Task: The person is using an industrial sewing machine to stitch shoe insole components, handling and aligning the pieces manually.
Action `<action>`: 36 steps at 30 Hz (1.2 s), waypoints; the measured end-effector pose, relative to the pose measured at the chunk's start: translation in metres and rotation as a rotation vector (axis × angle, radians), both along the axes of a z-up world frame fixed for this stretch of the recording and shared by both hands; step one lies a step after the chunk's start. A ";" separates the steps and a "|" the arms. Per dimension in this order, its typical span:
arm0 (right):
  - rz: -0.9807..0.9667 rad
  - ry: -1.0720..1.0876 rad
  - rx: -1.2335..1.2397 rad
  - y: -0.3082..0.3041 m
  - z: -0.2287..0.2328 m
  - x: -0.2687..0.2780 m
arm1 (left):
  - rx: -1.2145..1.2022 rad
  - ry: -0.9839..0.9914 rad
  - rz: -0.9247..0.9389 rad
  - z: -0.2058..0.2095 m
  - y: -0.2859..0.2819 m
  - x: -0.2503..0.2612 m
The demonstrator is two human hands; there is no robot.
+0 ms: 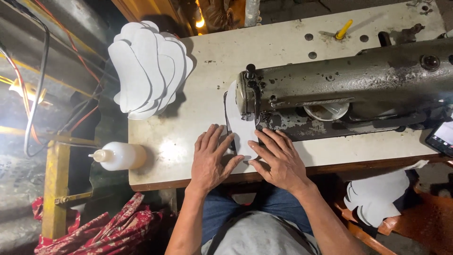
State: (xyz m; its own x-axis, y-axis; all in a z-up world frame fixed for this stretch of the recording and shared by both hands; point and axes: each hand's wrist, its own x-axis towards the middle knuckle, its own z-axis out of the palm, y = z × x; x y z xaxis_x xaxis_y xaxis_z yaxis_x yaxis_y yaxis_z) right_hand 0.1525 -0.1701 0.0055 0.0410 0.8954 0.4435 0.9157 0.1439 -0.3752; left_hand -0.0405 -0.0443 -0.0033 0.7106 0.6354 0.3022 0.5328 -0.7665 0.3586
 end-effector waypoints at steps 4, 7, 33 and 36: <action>-0.010 0.005 -0.009 -0.002 0.002 -0.001 | 0.001 0.002 -0.015 0.004 -0.004 -0.001; -0.028 -0.077 0.020 -0.001 0.000 0.003 | 0.061 -0.022 -0.035 0.011 -0.004 0.001; -0.068 -0.003 -0.013 0.008 -0.003 0.003 | 0.026 -0.003 -0.200 0.014 0.015 0.011; -0.102 -0.033 0.030 0.008 0.002 0.002 | 0.063 -0.032 -0.193 0.013 0.016 0.012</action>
